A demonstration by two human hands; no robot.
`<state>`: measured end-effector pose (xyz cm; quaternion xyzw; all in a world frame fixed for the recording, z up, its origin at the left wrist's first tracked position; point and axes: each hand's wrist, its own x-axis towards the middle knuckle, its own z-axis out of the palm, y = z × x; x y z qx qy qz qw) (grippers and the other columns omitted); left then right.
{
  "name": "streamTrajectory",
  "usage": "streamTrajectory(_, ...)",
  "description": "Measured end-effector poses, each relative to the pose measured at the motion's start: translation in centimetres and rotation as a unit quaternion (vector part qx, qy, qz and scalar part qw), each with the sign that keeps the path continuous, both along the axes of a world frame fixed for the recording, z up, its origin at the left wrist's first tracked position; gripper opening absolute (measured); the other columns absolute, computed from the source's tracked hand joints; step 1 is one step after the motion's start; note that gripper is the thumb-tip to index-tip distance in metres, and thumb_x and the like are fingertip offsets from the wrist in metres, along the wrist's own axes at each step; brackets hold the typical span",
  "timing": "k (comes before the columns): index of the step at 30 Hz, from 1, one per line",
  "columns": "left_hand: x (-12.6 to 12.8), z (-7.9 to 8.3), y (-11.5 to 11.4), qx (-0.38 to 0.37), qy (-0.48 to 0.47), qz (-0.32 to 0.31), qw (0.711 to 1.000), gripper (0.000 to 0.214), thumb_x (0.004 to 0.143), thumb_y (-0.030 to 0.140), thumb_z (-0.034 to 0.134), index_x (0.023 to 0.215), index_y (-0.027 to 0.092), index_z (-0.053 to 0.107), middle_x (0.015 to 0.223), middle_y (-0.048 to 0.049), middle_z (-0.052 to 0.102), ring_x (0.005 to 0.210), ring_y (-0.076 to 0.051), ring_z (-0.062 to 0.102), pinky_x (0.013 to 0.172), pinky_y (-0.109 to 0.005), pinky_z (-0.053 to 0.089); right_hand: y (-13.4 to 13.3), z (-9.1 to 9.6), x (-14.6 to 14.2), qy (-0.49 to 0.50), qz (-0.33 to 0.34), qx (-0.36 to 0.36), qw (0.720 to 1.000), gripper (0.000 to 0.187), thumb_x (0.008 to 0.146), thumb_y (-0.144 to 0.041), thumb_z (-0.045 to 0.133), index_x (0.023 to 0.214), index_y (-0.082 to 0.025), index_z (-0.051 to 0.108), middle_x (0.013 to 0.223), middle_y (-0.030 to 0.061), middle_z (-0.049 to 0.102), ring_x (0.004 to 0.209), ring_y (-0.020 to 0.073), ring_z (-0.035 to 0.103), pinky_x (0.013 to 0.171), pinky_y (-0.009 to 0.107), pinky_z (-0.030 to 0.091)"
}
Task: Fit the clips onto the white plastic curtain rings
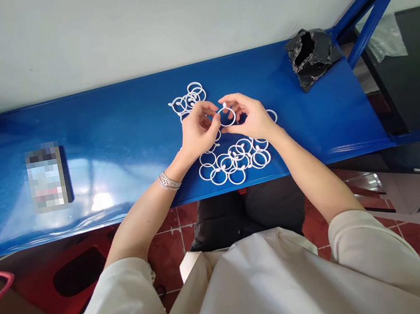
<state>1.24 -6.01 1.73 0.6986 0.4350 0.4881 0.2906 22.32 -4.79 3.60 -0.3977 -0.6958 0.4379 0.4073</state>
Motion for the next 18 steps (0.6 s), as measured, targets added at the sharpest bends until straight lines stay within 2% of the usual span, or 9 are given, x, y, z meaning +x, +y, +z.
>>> streamTrajectory(6, 0.1, 0.2, -0.1, 0.0, 0.002, -0.001, 1.0, 0.02, 0.106, 0.041, 0.069, 0.11, 0.021, 0.068, 0.095, -0.0023, 0.079, 0.056, -0.006, 0.062, 0.051, -0.021, 0.047, 0.7, -1.5, 0.3, -0.037, 0.002, 0.101, 0.994, 0.061, 0.081, -0.04, 0.095, 0.136, -0.026, 0.072, 0.116, 0.0072, 0.073, 0.089, 0.0242, 0.07, 0.075, 0.04, 0.062)
streamTrajectory(13, 0.1, 0.8, -0.3, -0.001, 0.011, -0.036, 0.999, 0.013, 0.106, 0.033, 0.068, 0.111, 0.021, 0.07, 0.094, -0.0023, 0.08, 0.056, -0.008, 0.066, 0.051, -0.022, 0.049, 0.6, -1.0, 0.6, -0.043, 0.008, 0.117, 0.992, 0.059, 0.081, -0.04, 0.094, 0.134, -0.025, 0.075, 0.116, 0.0078, 0.075, 0.091, 0.0253, 0.072, 0.079, 0.043, 0.065)
streamTrajectory(18, 0.1, 0.9, -0.4, 0.006, 0.019, -0.042, 0.999, 0.015, 0.107, 0.034, 0.068, 0.112, 0.02, 0.07, 0.096, -0.0035, 0.081, 0.057, -0.007, 0.066, 0.05, -0.021, 0.049, 0.6, -0.8, 0.7, -0.042, 0.018, 0.118, 0.992, 0.057, 0.08, -0.044, 0.094, 0.131, -0.024, 0.078, 0.113, 0.0075, 0.075, 0.088, 0.0244, 0.071, 0.078, 0.043, 0.064)
